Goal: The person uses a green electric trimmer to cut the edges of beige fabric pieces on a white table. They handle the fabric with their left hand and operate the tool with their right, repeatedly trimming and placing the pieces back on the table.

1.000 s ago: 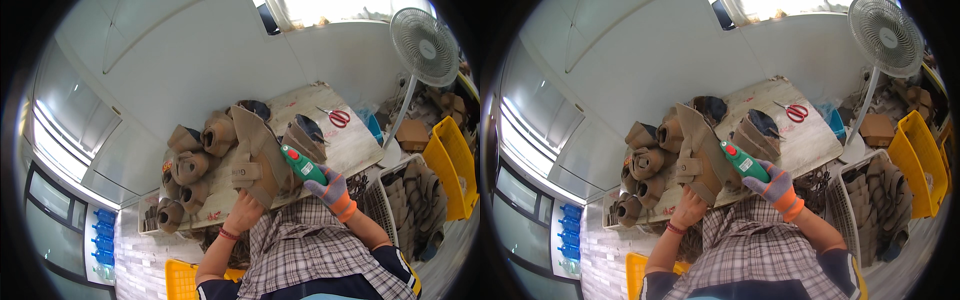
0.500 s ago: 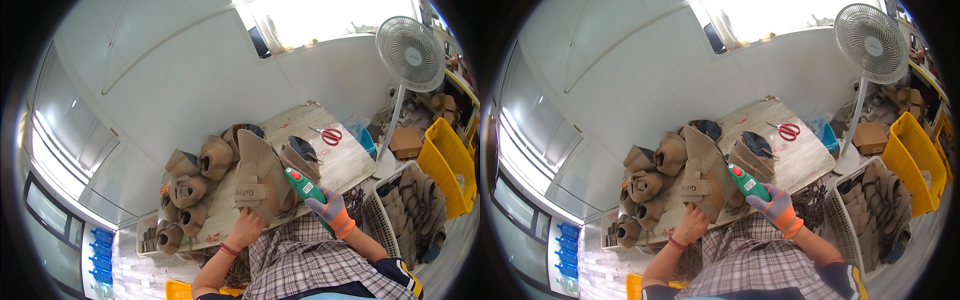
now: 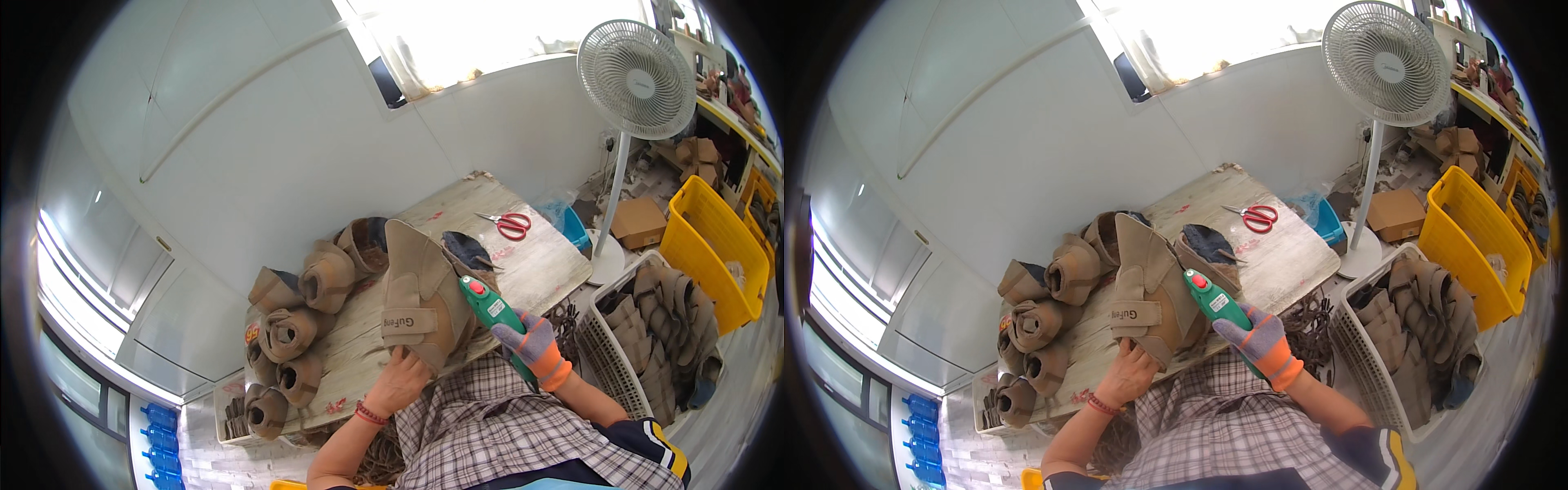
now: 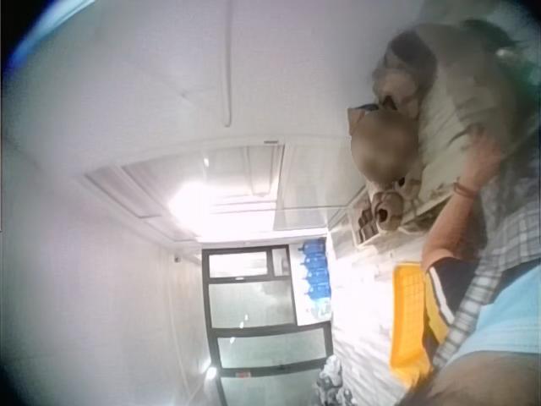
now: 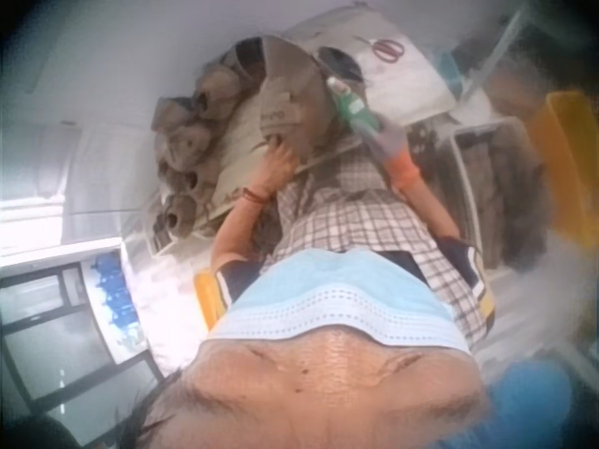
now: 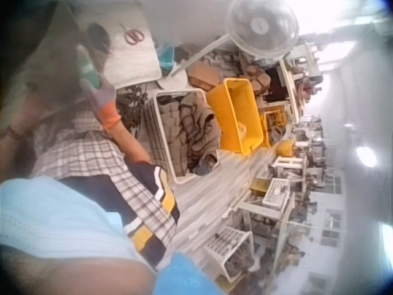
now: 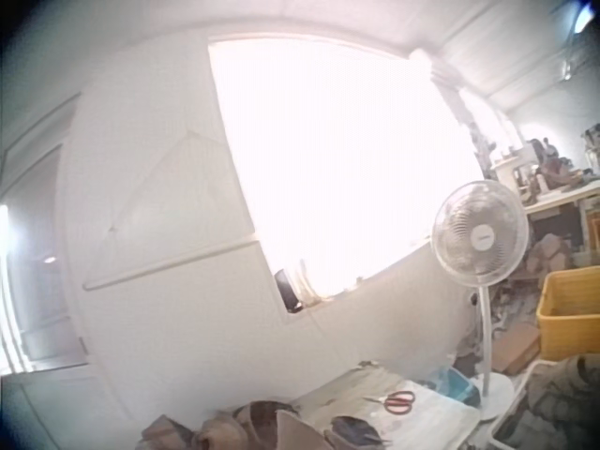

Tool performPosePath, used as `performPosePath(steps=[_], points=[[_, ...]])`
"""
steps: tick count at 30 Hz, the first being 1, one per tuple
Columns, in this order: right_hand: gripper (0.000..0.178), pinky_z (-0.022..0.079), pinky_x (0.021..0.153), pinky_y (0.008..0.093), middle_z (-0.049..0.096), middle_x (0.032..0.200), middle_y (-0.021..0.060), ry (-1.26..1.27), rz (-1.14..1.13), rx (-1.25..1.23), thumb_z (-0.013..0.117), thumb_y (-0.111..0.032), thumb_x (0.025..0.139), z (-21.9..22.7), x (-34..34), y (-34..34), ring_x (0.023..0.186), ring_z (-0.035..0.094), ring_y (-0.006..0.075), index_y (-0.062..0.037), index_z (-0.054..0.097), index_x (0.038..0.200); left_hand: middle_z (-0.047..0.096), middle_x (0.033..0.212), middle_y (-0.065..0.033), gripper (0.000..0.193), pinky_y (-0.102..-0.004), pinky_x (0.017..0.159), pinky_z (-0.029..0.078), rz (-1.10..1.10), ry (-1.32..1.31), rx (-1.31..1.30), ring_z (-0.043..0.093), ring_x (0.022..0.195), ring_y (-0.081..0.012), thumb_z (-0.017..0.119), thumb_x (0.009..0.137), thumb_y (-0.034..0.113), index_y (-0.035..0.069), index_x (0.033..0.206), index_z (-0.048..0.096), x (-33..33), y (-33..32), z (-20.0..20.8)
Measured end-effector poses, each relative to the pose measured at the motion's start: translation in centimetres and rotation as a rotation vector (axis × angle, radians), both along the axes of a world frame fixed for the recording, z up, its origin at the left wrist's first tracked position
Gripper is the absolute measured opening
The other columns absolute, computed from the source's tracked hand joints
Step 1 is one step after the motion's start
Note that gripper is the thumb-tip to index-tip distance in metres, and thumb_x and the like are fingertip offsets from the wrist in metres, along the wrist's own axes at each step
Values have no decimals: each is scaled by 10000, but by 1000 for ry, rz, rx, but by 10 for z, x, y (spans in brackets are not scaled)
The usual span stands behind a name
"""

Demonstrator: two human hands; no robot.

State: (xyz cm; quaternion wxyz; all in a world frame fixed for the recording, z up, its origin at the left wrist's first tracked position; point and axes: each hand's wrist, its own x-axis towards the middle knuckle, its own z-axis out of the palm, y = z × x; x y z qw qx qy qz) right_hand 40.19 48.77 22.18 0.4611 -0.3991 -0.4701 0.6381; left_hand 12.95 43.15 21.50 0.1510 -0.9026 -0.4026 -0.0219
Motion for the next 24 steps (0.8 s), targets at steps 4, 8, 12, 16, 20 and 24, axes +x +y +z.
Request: performPosePath(steps=[4, 8, 12, 16, 20, 24], points=[[405, 412, 492, 211, 582, 710, -8, -18, -41, 25, 734, -227, 811, 1, 3, 2, 553, 507, 47, 26, 597, 1097, 572, 1009, -81, 279, -474, 963, 353, -60, -2, 9, 520, 1020, -248, 537, 724, 112, 46, 982, 621, 6, 2, 2], [386, 417, 481, 218, 582, 697, -1, 3, -65, 57, 727, -232, 815, 4, 5, 7, 538, 516, 56, 36, 597, 1060, 574, 1017, -75, 297, -471, 946, 365, -90, 30, -36, 520, 1046, -243, 545, 719, 115, 40, 994, 629, 5, -2, -2], [372, 424, 482, 221, 579, 690, 2, 52, -111, 66, 713, -259, 823, 6, 10, 19, 536, 524, 65, 28, 604, 1033, 582, 1067, -74, 286, -535, 1007, 321, -158, 30, -53, 506, 1110, -243, 558, 716, 129, 42, 977, 637, 3, -12, -12], [342, 419, 477, 224, 570, 680, -8, -6, -209, 160, 701, -285, 837, 2, 28, 38, 525, 514, 66, -2, 618, 1012, 510, 1262, -125, 298, -638, 1090, 124, 15, -119, 194, 418, 1263, -317, 562, 721, 61, 58, 1008, 641, -19, -11, -10], [439, 398, 465, 231, 569, 663, -5, -248, -364, 142, 736, -355, 802, -36, 52, 72, 501, 491, 66, -3, 615, 1034, 334, 1453, -188, 281, -594, 1113, 136, 267, -367, 623, 260, 1377, -364, 541, 783, -14, 46, 1035, 647, -85, 24, 28], [612, 452, 523, 307, 626, 691, 80, -598, -285, -4, 667, -568, 764, -78, 65, 115, 544, 579, 173, -22, 621, 1034, 416, 1419, -174, 258, -332, 1040, 350, 419, -1129, 463, 442, 1268, -291, 418, 848, -61, -52, 991, 633, -138, 49, 42]])
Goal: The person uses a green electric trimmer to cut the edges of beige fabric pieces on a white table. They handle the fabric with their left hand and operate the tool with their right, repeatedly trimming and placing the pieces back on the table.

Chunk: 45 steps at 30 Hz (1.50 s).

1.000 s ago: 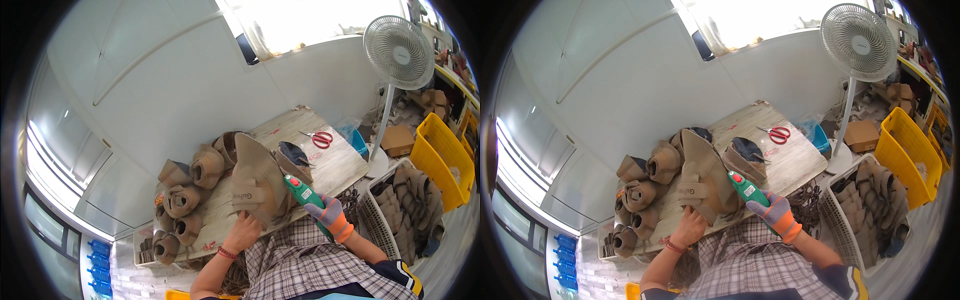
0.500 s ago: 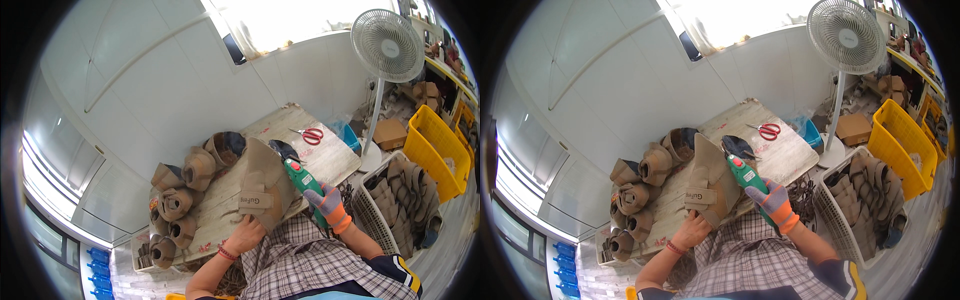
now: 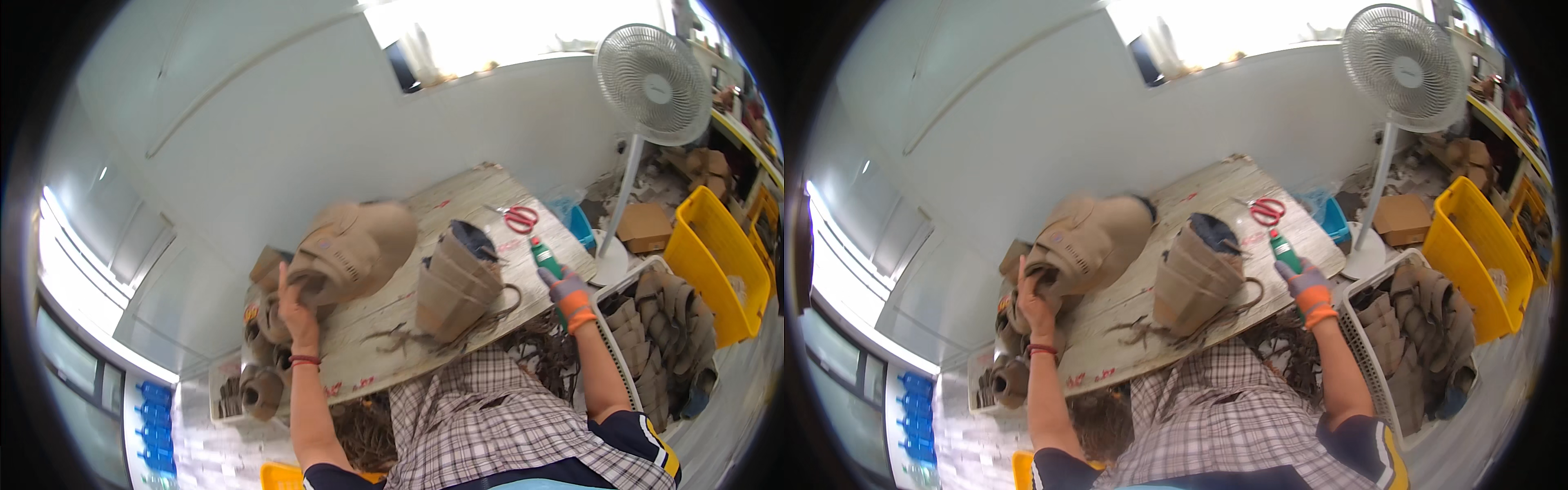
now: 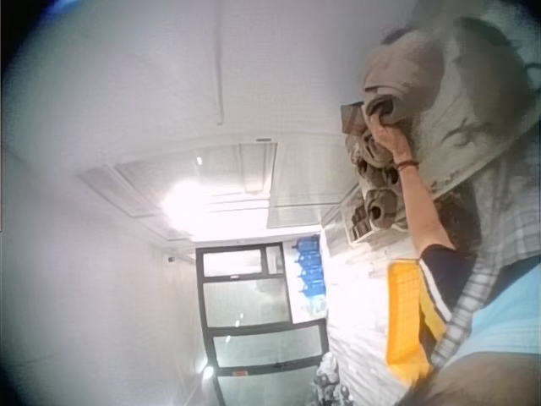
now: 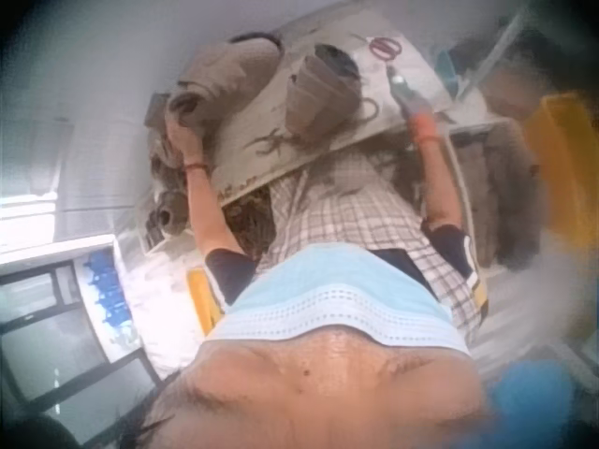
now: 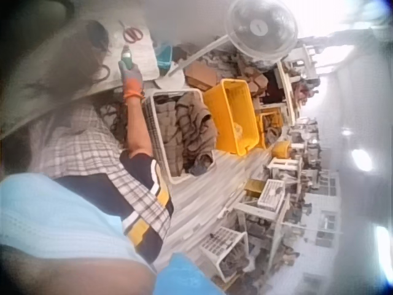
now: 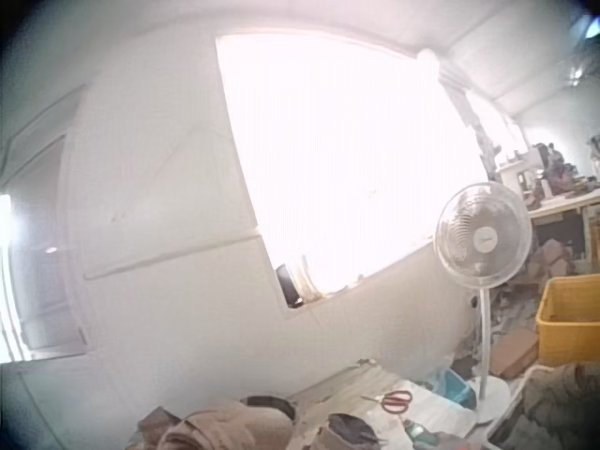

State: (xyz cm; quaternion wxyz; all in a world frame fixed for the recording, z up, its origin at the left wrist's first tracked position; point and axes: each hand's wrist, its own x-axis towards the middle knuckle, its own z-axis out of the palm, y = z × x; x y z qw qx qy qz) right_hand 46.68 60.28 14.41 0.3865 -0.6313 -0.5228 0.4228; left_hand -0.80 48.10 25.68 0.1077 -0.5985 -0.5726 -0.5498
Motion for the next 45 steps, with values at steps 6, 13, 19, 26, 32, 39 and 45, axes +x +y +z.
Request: performPosePath(steps=[6, 13, 19, 26, 32, 39, 45], points=[[700, 478, 822, 444, 653, 985, 231, -601, 145, 12, 539, -659, 767, -45, -12, 33, 932, 624, 391, -38, 584, 1085, 647, 915, -129, 292, -354, 834, 461, 331, -140, 30, 585, 893, -247, 372, 762, -50, -34, 903, 627, -85, 65, -18], [600, 508, 726, 423, 677, 887, 161, -750, 284, 66, 600, -528, 766, -42, -23, 43, 835, 660, 333, -72, 522, 1148, 527, 1078, -260, 369, -366, 731, 585, 119, -1033, 129, 613, 829, -367, 398, 829, 62, -181, 1093, 481, -135, 134, -23], [482, 456, 710, 362, 657, 842, 73, -1084, 87, 305, 472, -161, 845, -76, -46, 43, 784, 630, 225, -69, 464, 1318, 492, 1198, -248, 608, -320, 683, 590, 226, -1190, 82, 625, 842, -326, 590, 883, 318, -154, 1231, 433, -133, 174, -27], [453, 373, 971, 420, 644, 845, 85, -1136, 15, 478, 510, -178, 826, -76, -55, 38, 794, 617, 227, -83, 522, 1268, 446, 1298, -193, 578, -294, 649, 584, 434, -1211, -11, 551, 1038, -299, 601, 881, 383, -35, 1267, 498, -126, 185, -1], [472, 317, 1039, 453, 628, 872, 90, -1003, 40, 523, 598, -279, 815, -70, -55, 36, 839, 609, 247, -64, 542, 1232, 494, 1213, -203, 525, -312, 587, 562, 533, -1133, -91, 620, 797, -281, 545, 901, 362, -51, 1224, 514, -160, 198, -20], [498, 314, 1046, 444, 623, 899, 94, -931, 30, 556, 630, -317, 796, -70, -55, 32, 860, 603, 252, -48, 553, 1209, 592, 828, -175, 379, -301, 466, 470, 575, -1091, -193, 559, 561, -224, 478, 857, 237, -110, 988, 554, -204, 203, -45], [501, 335, 1021, 432, 624, 901, 103, -941, 27, 556, 623, -322, 801, -69, -53, 32, 862, 603, 253, -48, 548, 1213, 596, 804, -178, 486, -299, 456, 462, 538, -1029, -251, 554, 547, -216, 522, 901, 374, -103, 976, 576, -195, 205, -43]])
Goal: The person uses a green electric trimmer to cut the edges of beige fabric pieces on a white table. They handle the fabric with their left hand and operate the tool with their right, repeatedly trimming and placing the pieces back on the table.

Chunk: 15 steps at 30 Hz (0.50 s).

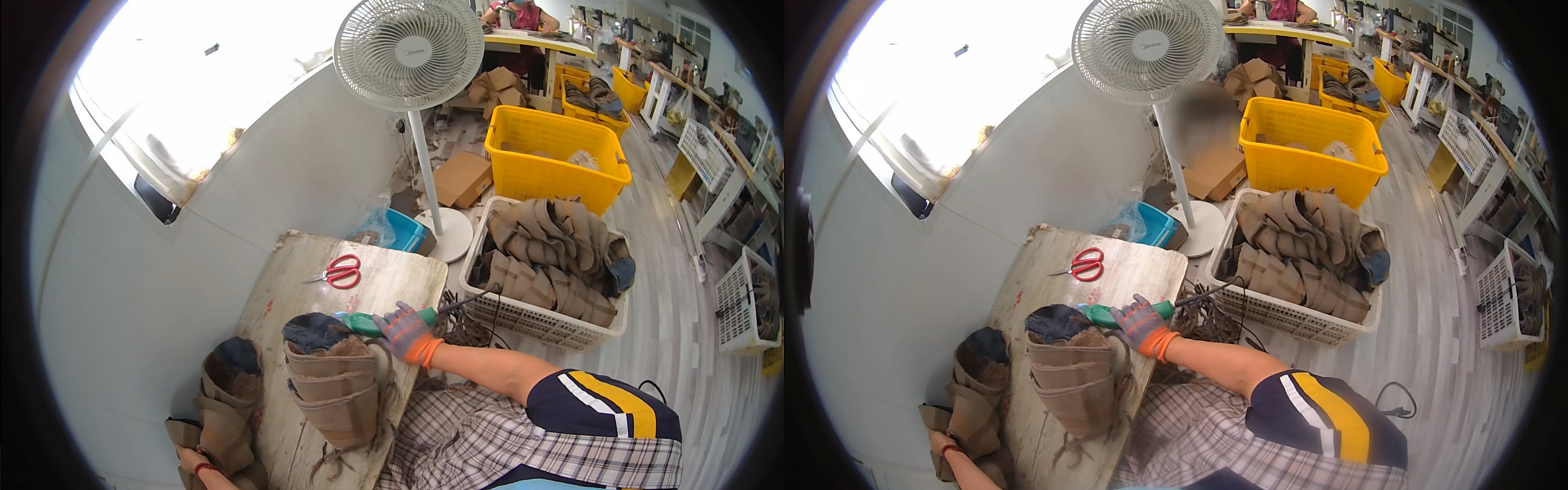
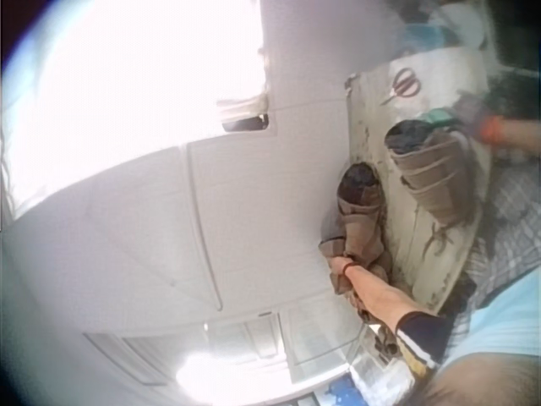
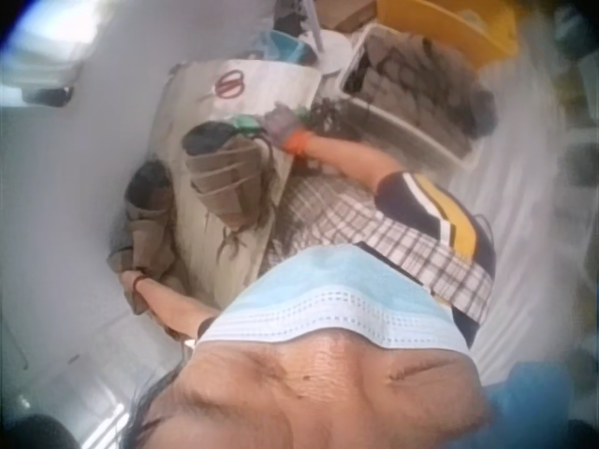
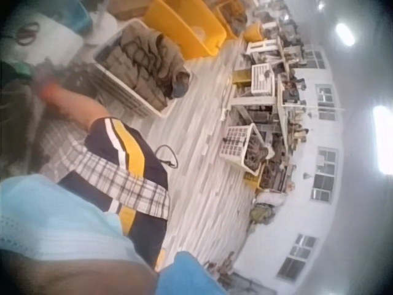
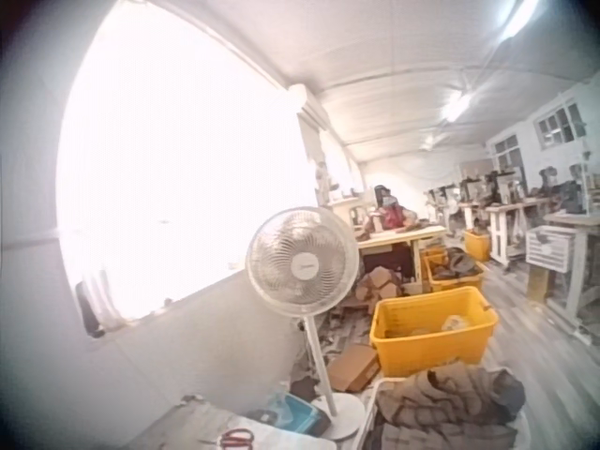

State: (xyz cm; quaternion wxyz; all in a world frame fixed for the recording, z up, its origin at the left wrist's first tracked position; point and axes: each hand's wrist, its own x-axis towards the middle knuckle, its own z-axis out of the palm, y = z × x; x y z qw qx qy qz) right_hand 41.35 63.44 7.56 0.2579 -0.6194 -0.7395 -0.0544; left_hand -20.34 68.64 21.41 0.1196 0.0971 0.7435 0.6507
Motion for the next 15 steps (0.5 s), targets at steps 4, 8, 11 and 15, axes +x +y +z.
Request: performPosePath(steps=[4, 8, 11, 15], points=[[507, 345, 1004, 425, 626, 909, 116, -6, -8, -3, 619, -330, 801, -3, -2, 1, 876, 605, 261, -49, 542, 1216, 596, 820, -180, 489, -296, 449, 454, -78, 23, -89, 559, 553, -219, 534, 898, 382, -90, 1019, 577, -11, 7, 0], [524, 340, 1004, 428, 628, 929, 132, -9, 4, -55, 618, -334, 796, -5, -5, 3, 899, 603, 277, -53, 529, 1230, 555, 860, -171, 431, -308, 503, 450, -143, 52, -25, 546, 604, -227, 495, 891, 323, -49, 1109, 513, -29, 6, -8], [513, 344, 1003, 418, 634, 931, 126, -24, -15, -34, 610, -357, 805, -8, -1, 3, 886, 609, 270, -55, 540, 1213, 536, 968, -192, 433, -332, 576, 471, -144, 21, -43, 564, 717, -255, 503, 876, 268, -48, 1172, 488, -11, 6, -4], [516, 341, 996, 417, 636, 930, 139, -13, -13, -47, 612, -363, 799, -6, -1, 1, 889, 610, 281, -54, 529, 1204, 539, 1009, -211, 424, -353, 623, 478, -149, 53, -55, 569, 784, -280, 500, 881, 247, -55, 1178, 489, 0, 2, 0]])
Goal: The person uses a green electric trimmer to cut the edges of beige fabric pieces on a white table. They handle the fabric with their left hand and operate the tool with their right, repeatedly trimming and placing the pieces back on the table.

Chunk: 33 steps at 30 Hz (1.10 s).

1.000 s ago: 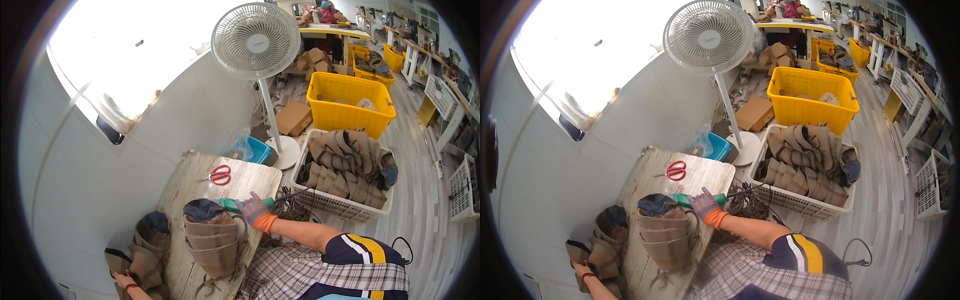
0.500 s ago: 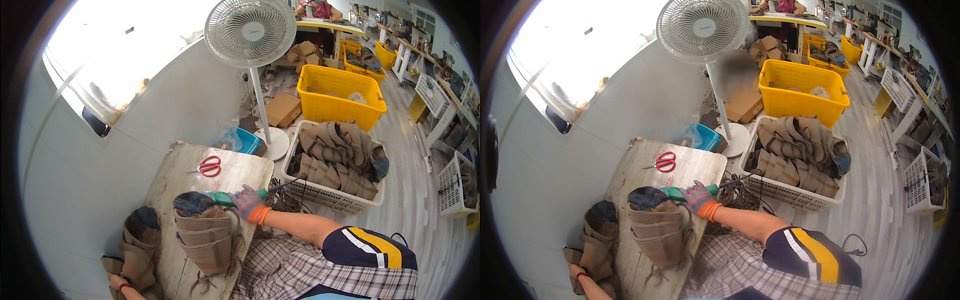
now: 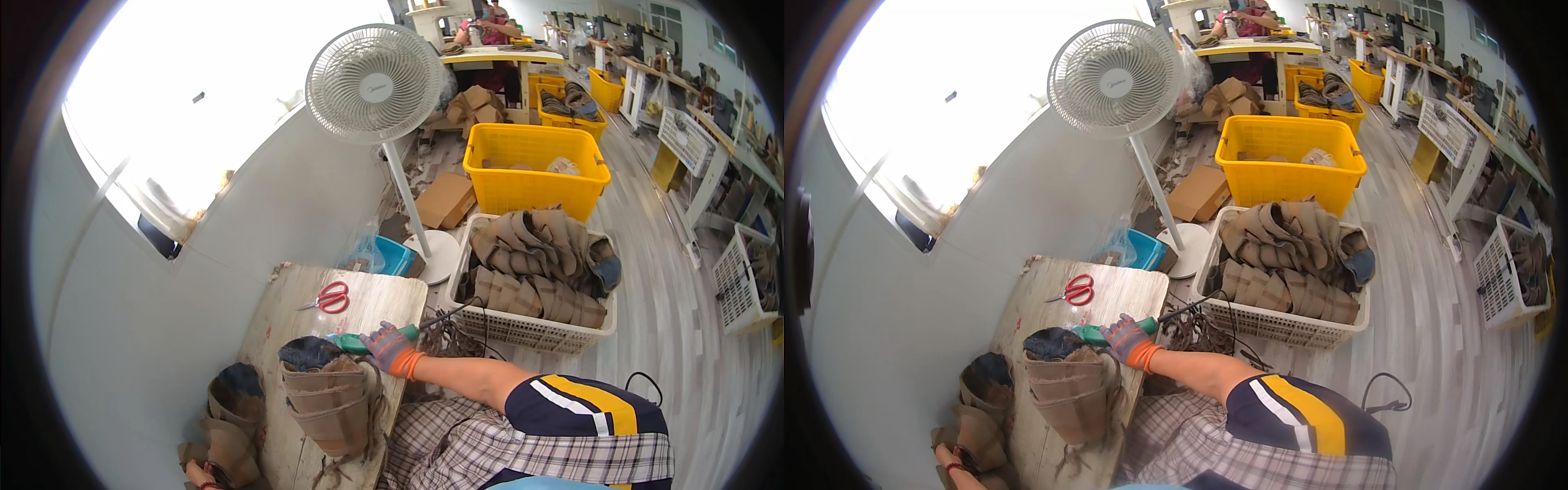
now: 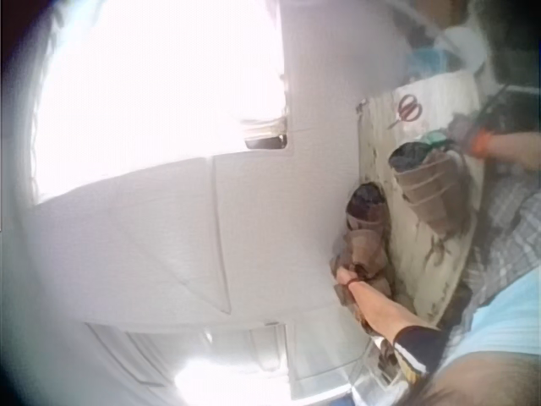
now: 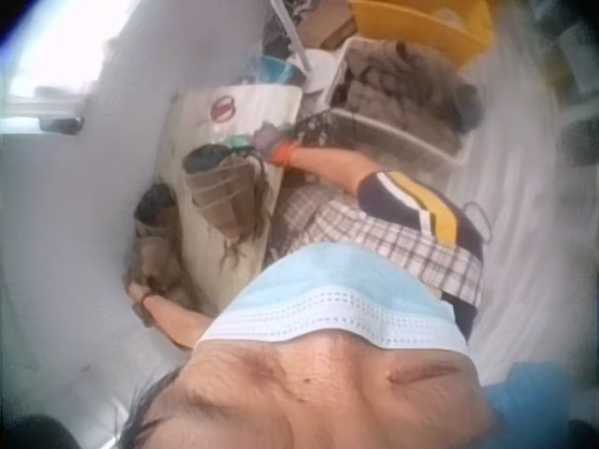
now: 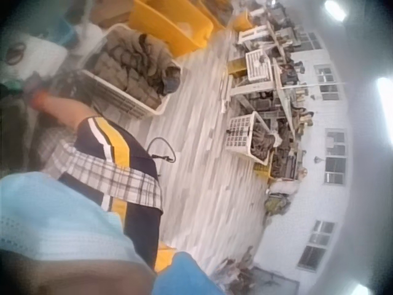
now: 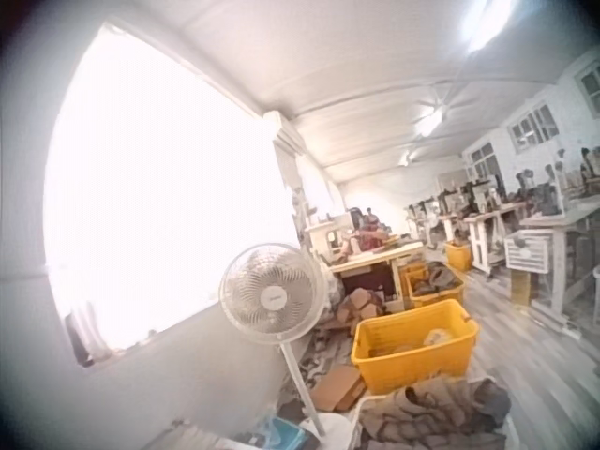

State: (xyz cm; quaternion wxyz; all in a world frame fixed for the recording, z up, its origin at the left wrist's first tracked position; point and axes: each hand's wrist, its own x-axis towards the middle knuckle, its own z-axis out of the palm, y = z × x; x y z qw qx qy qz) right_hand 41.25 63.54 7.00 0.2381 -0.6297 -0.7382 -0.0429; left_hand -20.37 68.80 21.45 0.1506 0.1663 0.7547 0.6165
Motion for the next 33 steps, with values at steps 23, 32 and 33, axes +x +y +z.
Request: performPosePath(steps=[23, 32, 33], points=[[418, 361, 948, 400, 627, 902, 117, 63, 0, 48, 631, -295, 779, 1, 4, -4, 886, 590, 277, -55, 557, 1113, 589, 1146, -166, 465, -389, 870, 442, -602, 1396, -420, 562, 1012, -297, 533, 919, 344, 42, 1273, 519, 289, -195, -124], [493, 348, 975, 417, 623, 927, 137, 32, 0, -52, 620, -349, 803, 1, -1, 2, 894, 591, 290, -47, 550, 1187, 585, 1169, -121, 503, -404, 869, 442, -562, 1334, -405, 565, 1003, -293, 606, 853, 326, 62, 1272, 519, 278, -189, -203], [495, 350, 971, 417, 623, 924, 137, 30, 1, -49, 621, -350, 801, 2, 0, 2, 888, 591, 290, -45, 550, 1186, 585, 1172, -116, 508, -406, 869, 442, -541, 1344, -382, 565, 1002, -292, 614, 845, 324, 65, 1272, 519, 277, -188, -205]])
